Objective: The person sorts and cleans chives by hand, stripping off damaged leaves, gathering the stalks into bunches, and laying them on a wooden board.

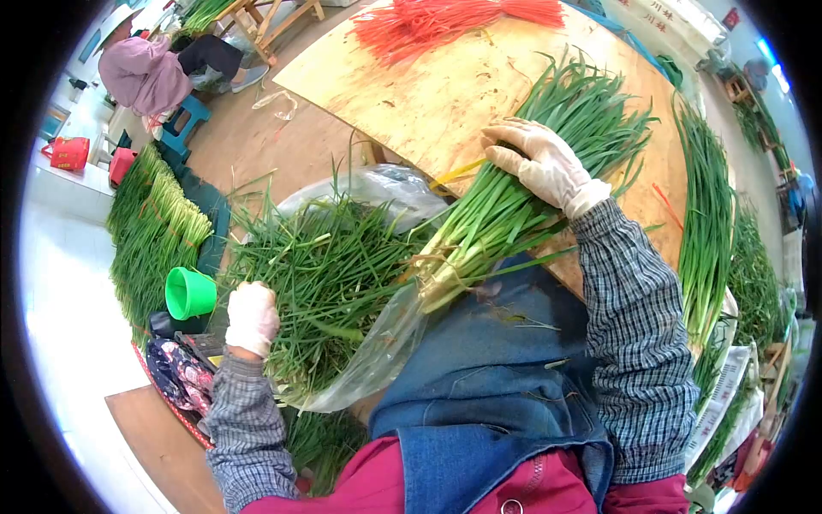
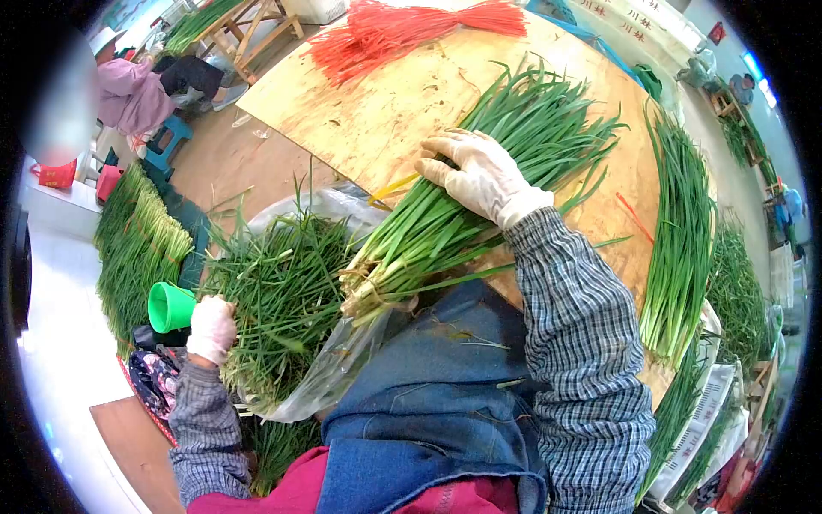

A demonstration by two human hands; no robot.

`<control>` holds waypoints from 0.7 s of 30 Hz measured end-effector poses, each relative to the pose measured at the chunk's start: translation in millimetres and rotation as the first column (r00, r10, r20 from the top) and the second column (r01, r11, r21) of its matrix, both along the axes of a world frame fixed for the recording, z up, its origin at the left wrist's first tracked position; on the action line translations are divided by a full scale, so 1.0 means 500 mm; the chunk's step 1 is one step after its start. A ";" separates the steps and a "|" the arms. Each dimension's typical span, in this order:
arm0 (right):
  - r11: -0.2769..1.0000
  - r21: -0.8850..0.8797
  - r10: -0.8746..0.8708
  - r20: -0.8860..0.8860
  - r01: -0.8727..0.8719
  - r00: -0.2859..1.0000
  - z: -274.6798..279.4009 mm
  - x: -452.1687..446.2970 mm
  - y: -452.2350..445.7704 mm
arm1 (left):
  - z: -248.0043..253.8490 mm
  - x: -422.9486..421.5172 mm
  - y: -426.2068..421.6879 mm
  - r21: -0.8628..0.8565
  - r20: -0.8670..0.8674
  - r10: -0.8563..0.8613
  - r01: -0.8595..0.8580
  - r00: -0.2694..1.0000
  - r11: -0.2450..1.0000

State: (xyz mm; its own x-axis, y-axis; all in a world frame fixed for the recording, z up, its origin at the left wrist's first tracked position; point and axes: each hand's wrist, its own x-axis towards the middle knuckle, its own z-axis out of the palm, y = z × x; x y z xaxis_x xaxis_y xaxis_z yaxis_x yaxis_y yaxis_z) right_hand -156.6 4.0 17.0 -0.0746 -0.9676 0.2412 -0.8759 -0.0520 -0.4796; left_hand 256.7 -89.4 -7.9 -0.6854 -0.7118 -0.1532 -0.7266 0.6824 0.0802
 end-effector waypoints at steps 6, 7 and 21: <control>0.998 -0.045 -0.034 0.056 0.036 0.998 0.023 0.005 0.018 | 0.040 -0.307 0.034 -0.015 -0.566 -0.206 0.240 0.798 0.971; 0.997 -0.059 -0.039 0.058 0.042 0.998 0.026 0.006 0.022 | 0.048 -0.361 0.035 -0.026 -0.621 -0.219 0.260 0.753 0.965; 0.999 -0.022 0.027 -0.239 -0.033 0.971 -0.004 -0.007 0.033 | 0.102 -0.063 -0.134 -0.486 -0.456 0.067 -0.311 0.888 0.816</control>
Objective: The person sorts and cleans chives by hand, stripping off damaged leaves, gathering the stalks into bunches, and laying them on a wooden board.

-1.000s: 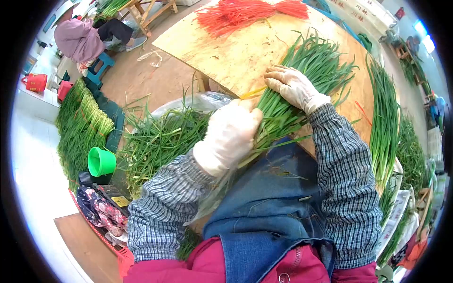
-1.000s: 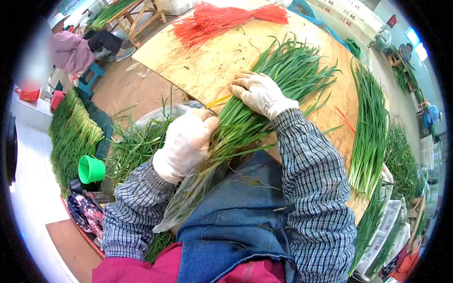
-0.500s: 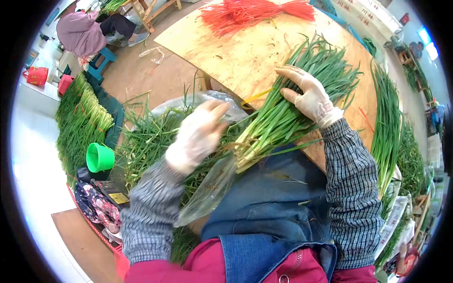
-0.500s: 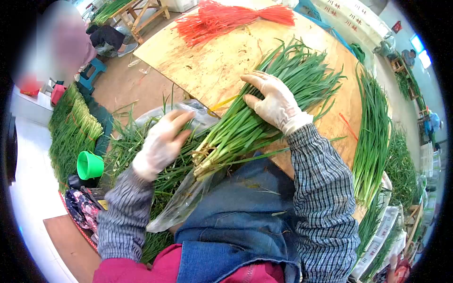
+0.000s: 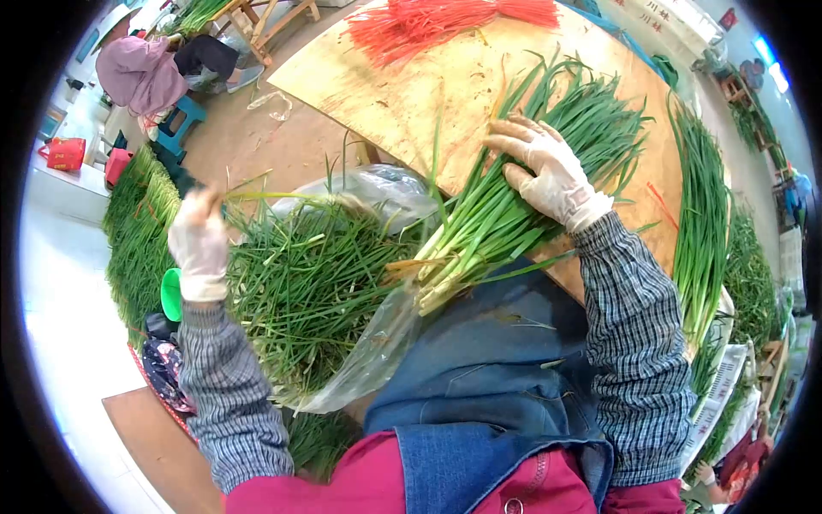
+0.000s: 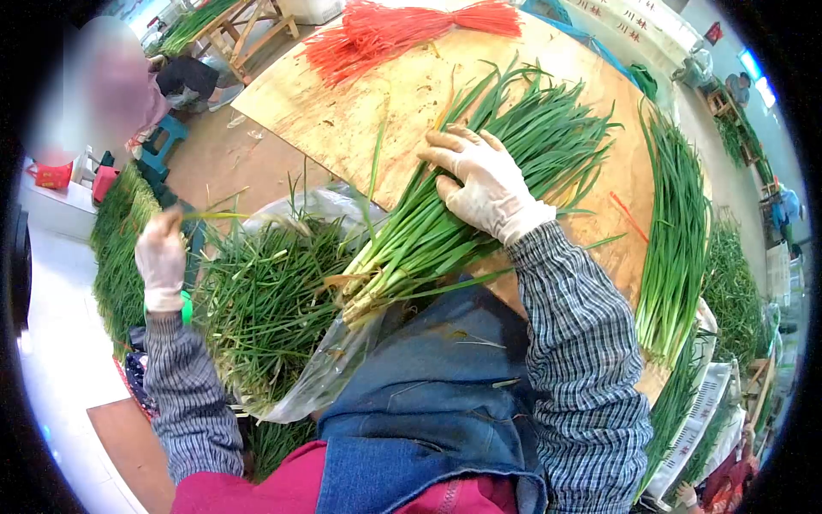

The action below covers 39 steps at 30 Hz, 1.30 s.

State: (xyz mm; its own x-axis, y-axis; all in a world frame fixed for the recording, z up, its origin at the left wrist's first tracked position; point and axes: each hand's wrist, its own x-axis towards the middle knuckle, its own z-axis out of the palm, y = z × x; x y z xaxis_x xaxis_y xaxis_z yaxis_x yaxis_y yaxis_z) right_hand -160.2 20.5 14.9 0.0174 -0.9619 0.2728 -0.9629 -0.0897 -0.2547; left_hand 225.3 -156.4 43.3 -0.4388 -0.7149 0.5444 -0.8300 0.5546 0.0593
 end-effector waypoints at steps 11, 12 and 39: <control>0.999 0.024 -0.045 0.037 0.044 0.998 -0.001 0.014 -0.001 | 0.002 -0.188 0.234 0.583 -0.588 -0.390 0.705 0.709 0.403; 0.997 0.058 -0.042 0.018 0.041 0.999 -0.001 0.012 0.002 | -0.003 -0.218 0.246 0.534 -0.612 -0.435 0.750 0.661 0.390; 0.996 -0.056 -0.066 0.097 0.072 0.993 -0.028 0.009 0.013 | -0.044 -0.090 0.191 0.812 -0.528 0.301 0.369 0.794 0.453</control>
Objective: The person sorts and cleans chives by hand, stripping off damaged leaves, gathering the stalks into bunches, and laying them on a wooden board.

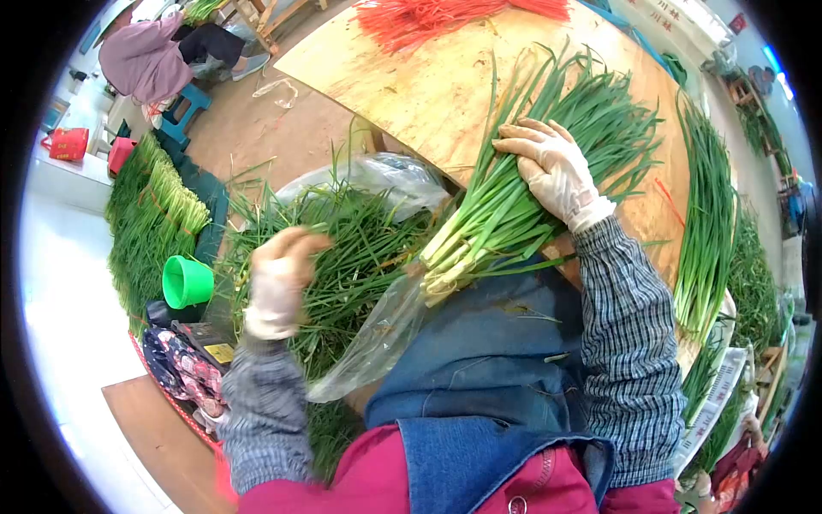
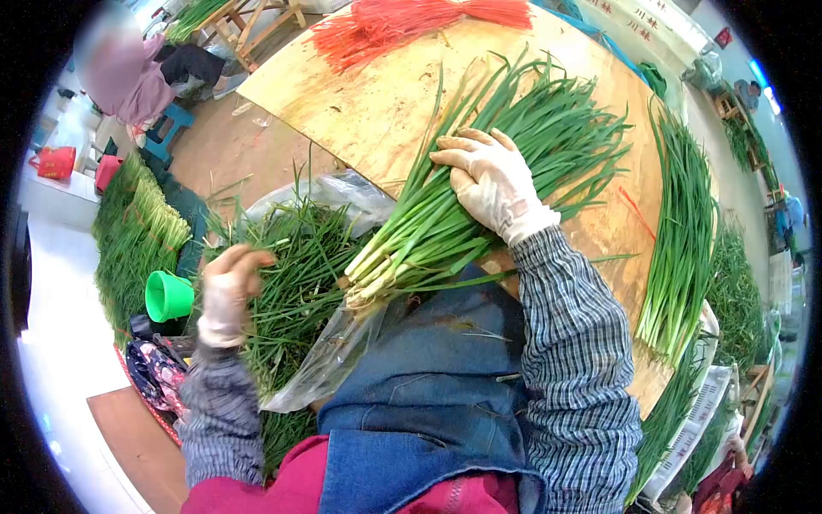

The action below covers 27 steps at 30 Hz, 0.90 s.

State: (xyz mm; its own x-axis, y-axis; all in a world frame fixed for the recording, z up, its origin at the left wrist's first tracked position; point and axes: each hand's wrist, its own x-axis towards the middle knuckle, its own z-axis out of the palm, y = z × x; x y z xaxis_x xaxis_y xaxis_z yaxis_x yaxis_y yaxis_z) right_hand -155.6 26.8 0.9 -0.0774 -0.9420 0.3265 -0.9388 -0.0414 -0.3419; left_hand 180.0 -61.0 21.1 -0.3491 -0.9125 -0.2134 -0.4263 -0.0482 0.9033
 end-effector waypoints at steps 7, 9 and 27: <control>0.999 0.050 0.002 -0.055 0.001 0.998 0.008 0.000 -0.011 | -0.003 0.077 0.045 -0.719 0.497 0.011 0.404 0.868 0.565; 0.997 0.076 -0.002 -0.043 0.005 0.999 0.005 -0.004 -0.015 | 0.066 -0.037 0.102 -0.729 0.392 -0.293 0.489 0.872 0.479; 0.995 0.103 -0.003 0.025 0.001 1.000 -0.008 -0.015 -0.013 | -0.007 -0.134 0.149 -0.731 0.578 -0.569 0.681 0.585 -0.043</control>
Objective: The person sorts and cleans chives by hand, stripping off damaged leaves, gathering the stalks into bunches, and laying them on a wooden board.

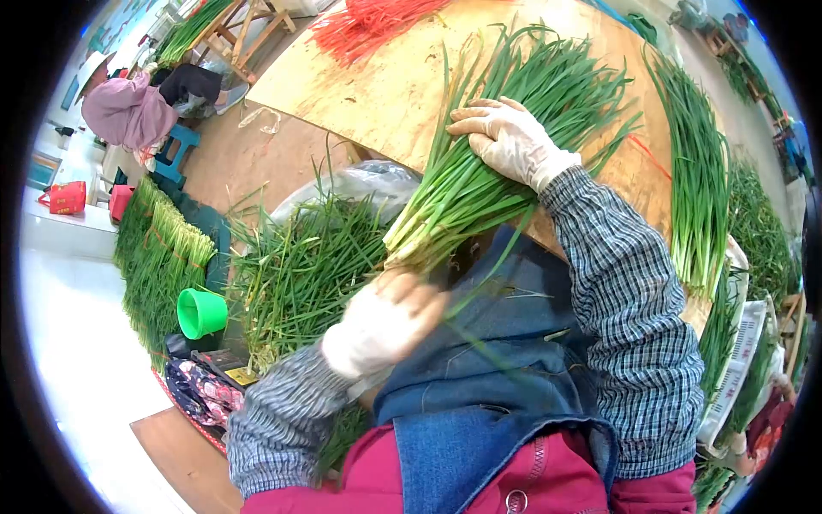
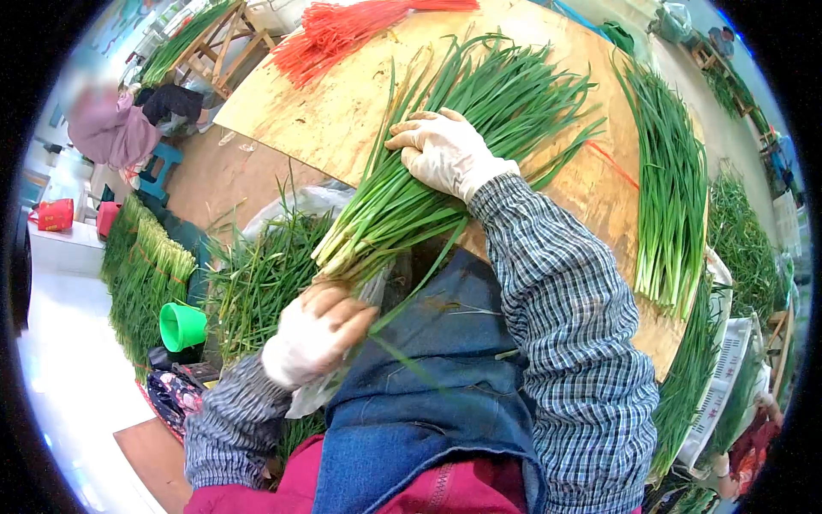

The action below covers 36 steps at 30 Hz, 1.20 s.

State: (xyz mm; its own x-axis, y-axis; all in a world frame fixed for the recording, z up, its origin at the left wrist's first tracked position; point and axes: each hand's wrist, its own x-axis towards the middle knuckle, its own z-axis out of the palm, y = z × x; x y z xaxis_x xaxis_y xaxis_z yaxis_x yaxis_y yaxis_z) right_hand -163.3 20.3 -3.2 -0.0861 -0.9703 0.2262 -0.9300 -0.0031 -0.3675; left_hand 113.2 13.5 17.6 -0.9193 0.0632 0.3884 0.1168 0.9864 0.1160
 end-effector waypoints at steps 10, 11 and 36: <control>1.000 -0.015 -0.016 -0.043 0.015 0.999 -0.008 -0.001 0.001 | 0.027 0.194 -0.091 -0.241 0.107 0.565 -0.530 0.818 0.813; 1.000 -0.009 -0.019 -0.049 0.018 0.999 -0.009 -0.001 0.000 | 0.059 0.138 -0.062 -0.099 0.071 0.483 -0.475 0.873 0.874; 0.996 -0.086 0.010 0.065 -0.005 0.998 0.006 0.001 -0.003 | 0.229 -0.004 -0.189 0.508 -0.522 0.578 -0.316 0.627 0.801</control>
